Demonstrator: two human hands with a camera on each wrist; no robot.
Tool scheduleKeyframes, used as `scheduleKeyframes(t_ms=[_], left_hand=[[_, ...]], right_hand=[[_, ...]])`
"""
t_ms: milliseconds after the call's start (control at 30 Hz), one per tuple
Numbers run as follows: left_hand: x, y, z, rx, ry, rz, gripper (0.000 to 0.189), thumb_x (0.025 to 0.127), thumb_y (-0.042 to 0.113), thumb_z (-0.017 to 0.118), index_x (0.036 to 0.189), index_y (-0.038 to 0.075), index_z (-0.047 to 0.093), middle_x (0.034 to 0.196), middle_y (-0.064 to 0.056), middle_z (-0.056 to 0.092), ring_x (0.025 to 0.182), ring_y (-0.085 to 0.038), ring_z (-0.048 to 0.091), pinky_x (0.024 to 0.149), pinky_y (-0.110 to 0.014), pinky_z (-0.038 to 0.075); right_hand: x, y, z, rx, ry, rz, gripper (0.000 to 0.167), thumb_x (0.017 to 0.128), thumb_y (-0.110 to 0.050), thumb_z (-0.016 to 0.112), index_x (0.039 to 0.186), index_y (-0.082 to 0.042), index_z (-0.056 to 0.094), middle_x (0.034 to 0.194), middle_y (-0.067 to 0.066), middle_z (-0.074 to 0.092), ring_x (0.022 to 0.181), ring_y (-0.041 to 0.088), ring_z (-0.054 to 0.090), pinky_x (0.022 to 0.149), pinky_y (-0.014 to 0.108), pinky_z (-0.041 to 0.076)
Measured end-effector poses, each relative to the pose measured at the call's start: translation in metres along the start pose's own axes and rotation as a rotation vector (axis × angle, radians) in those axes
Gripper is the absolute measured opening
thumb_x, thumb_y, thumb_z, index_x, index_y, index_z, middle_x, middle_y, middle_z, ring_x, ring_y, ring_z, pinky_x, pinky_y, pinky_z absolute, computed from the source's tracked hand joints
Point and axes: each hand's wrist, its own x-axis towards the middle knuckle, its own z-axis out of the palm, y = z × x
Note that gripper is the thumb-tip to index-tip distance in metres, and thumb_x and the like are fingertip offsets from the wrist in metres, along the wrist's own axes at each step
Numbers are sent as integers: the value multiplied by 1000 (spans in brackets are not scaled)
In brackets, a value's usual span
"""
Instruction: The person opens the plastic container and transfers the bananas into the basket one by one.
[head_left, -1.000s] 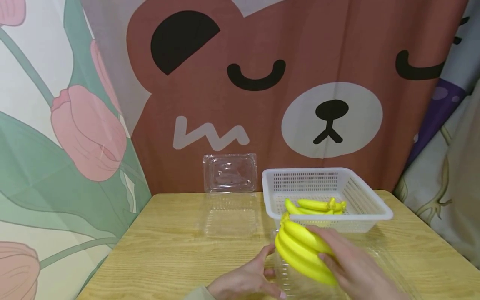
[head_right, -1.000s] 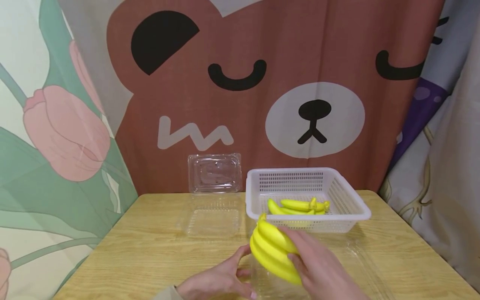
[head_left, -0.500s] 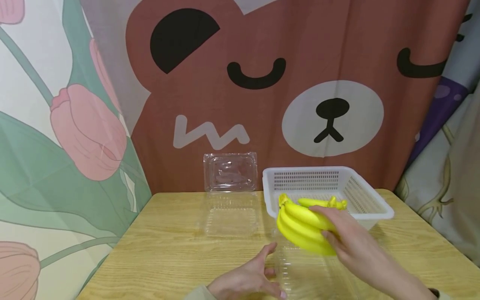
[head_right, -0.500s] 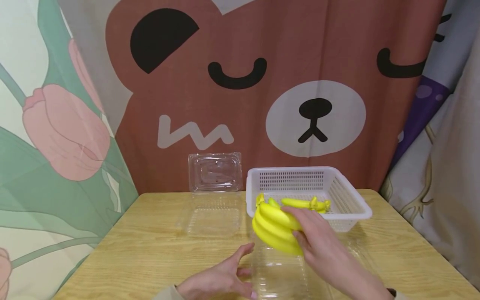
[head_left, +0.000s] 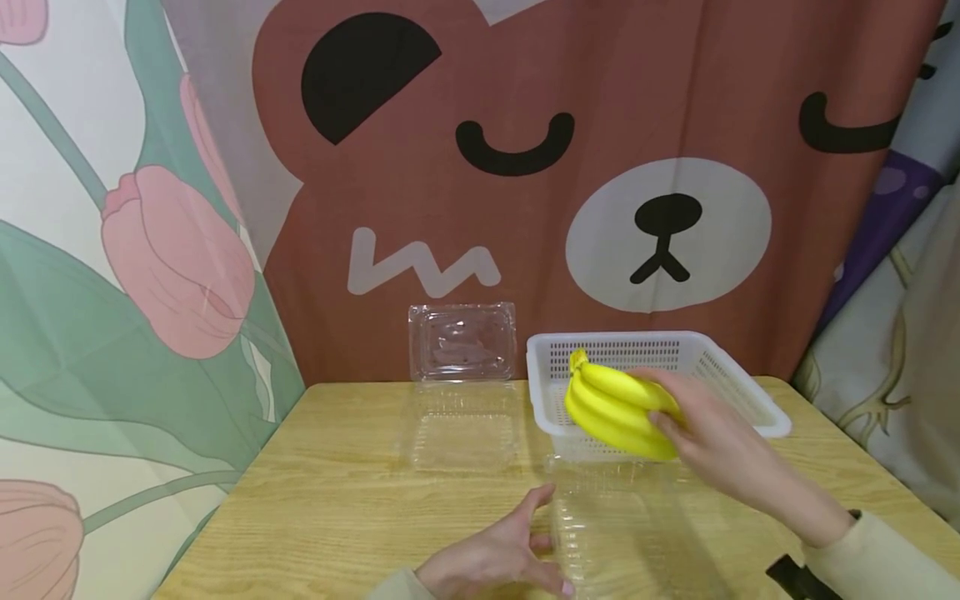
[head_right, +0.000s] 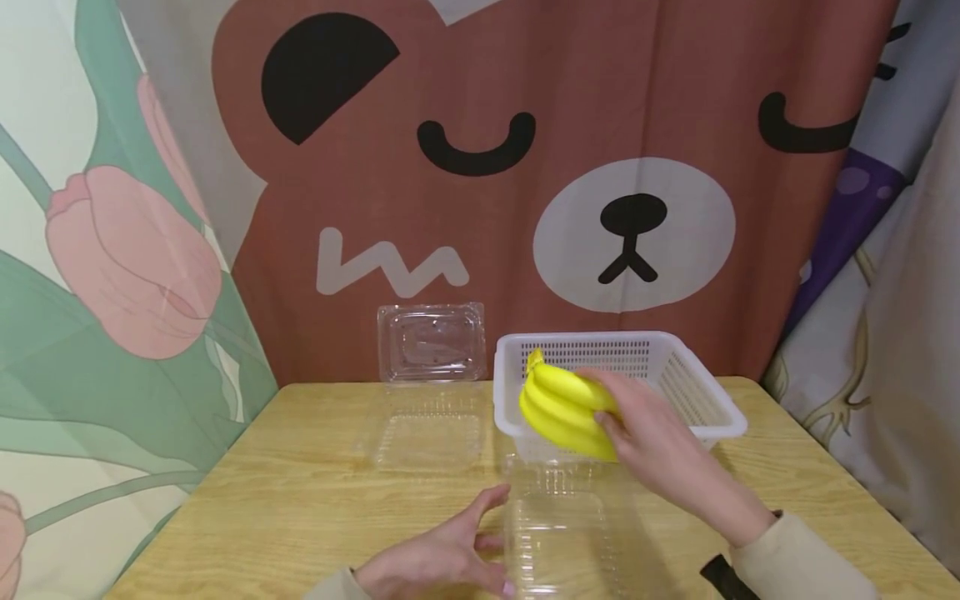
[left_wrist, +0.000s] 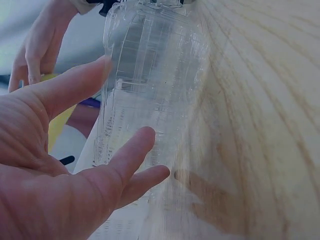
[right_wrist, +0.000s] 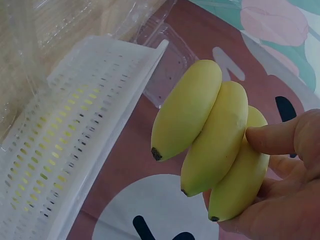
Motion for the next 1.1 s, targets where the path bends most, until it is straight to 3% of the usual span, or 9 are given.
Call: scheduleKeyframes(t_ms=[100,333,500,633,1100], left_hand=[[0,1,0,-27,-9,3,108,73,-13,78,156,21,18,132,-18,53,104,-33,64,98,-50,47],[-1,1,1,-65,-31,22,109,75,-14,77,157,19,13,125,-17,58,101,-29,64,91,-41,53],[-1,0,-1,-7,-30,27,106,77,-7,80,156,20,15,130,-15,54,117,-26,56,94,-39,51],[0,0,-3,40,-22,20,102,78,-3,81,155,22,19,135,-15,50,125,-27,50,97,-42,49],[0,-1,-1,21,2,26,105,75,-8,81,155,20,19,133,-16,52,124,-28,51,95,-40,51]], right_hand=[[6,8,3,0,9,-16,56,83,14,67,135,-3,52,129,12,60,110,28,57,87,51,49],[22,26,12,10,17,14,53,85,14,66,134,0,51,126,16,60,106,30,56,85,51,50],[36,39,16,24,2,66,52,87,11,66,136,2,50,126,19,59,105,33,55,89,54,48],[45,48,20,21,-40,133,52,90,8,64,139,0,49,129,20,57,107,34,55,91,56,46],[62,88,53,14,-181,265,49,93,7,57,141,2,47,133,25,54,115,39,53,98,60,42]])
